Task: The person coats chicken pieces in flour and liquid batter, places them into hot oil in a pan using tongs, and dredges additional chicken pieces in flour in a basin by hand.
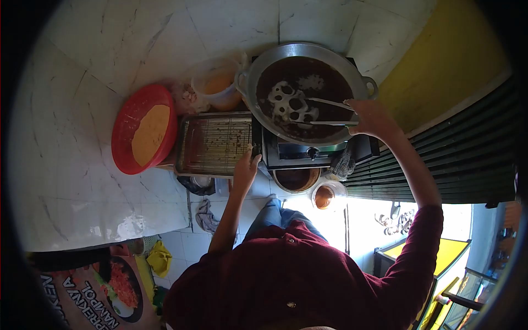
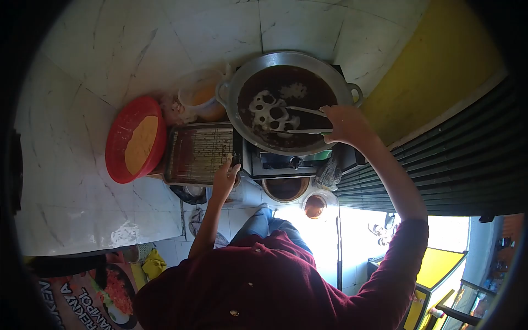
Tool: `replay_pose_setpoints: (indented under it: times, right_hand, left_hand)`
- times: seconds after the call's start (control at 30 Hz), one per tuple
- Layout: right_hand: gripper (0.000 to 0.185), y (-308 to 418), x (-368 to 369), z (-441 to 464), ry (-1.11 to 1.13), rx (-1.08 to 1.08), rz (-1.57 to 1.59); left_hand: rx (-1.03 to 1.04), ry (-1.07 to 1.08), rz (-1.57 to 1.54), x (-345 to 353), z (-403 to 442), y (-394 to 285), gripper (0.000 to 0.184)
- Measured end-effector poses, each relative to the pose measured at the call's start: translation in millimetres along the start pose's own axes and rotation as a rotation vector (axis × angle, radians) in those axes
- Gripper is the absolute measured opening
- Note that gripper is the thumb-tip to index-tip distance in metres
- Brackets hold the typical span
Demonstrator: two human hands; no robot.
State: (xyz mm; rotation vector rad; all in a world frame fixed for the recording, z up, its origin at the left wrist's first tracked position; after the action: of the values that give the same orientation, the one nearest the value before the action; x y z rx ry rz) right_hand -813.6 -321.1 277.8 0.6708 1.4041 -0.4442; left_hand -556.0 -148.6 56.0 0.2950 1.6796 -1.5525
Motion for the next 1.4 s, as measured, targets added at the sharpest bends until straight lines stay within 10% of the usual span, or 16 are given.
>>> replay_pose_setpoints:
  times: [0.13, 0.9, 1.4]
  right_hand:
    - [0.06, 1, 8, 12, 0.07, -0.008, -0.086]
    - [0.031, -13, 36, 41, 0.085, -0.075, -0.184]
    - [0.048, -53, 18, 22, 0.179, 0.386, -0.031]
  left_hand:
    - [0.262, -0.16, 0.206, -4, 2, -16, 0.038]
    - [0.137, -0.047, 0.095, 1, 6, -6, 0.041]
    - [0.162, -0.082, 0.117, 0, 5, -7, 0.04]
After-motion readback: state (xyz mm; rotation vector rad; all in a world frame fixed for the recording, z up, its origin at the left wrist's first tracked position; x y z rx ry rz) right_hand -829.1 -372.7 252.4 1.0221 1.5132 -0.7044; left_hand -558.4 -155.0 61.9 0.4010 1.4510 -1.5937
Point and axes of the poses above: each hand's wrist, its own z-axis towards the middle knuckle, its own x-axis out of the palm, y = z × x, the point moved 6 cm from there along z, towards the middle knuckle, and after that the axes turned 8 degrees about z, right-handed, at the moved point
